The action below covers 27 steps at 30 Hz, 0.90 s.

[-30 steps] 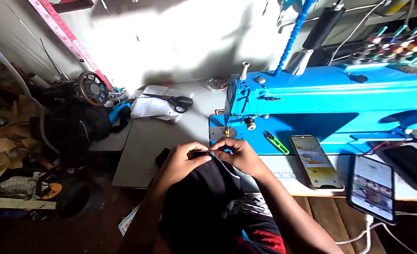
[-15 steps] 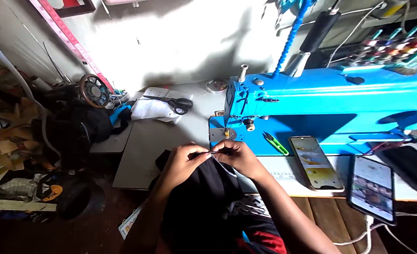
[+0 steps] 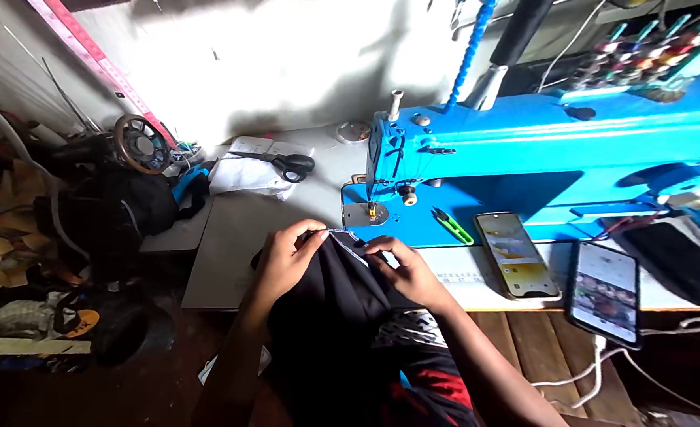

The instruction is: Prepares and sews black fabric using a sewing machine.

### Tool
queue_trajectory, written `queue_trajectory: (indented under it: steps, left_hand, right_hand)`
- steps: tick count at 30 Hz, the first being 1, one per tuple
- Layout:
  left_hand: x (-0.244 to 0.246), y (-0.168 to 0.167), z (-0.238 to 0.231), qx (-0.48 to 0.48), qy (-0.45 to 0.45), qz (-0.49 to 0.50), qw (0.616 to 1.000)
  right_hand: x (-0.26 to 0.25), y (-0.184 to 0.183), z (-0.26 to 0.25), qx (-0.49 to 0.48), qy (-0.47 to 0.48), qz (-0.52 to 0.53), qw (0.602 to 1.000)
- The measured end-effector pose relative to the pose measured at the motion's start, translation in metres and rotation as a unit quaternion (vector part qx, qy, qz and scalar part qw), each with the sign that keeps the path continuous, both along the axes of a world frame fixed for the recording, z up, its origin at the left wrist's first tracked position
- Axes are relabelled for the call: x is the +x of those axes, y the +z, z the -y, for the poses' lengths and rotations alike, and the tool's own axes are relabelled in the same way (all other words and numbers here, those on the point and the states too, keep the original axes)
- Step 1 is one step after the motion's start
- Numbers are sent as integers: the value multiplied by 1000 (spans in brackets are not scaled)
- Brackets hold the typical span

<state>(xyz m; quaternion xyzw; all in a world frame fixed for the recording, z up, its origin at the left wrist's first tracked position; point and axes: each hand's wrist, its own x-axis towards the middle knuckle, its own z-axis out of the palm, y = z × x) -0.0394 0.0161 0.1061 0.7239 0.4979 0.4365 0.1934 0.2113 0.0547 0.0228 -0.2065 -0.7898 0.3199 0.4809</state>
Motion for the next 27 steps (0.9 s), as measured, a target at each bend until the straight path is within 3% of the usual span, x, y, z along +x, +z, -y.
queue_trajectory:
  steps: [7,15,21,27]
  left_hand:
    - [-1,0,5,3,2,-2,1000]
    - [-7,11,31,38,91,-20,995]
    - [-16,21,40,143,48,6,989]
    - [-10,54,61,197,-1,22,980]
  right_hand:
    - [-2,7,5,-100,60,36,993]
    - [-9,22,5,-99,106,66,987]
    - [0,36,2,-84,67,-29,994]
    - [20,97,35,-114,56,-96,987]
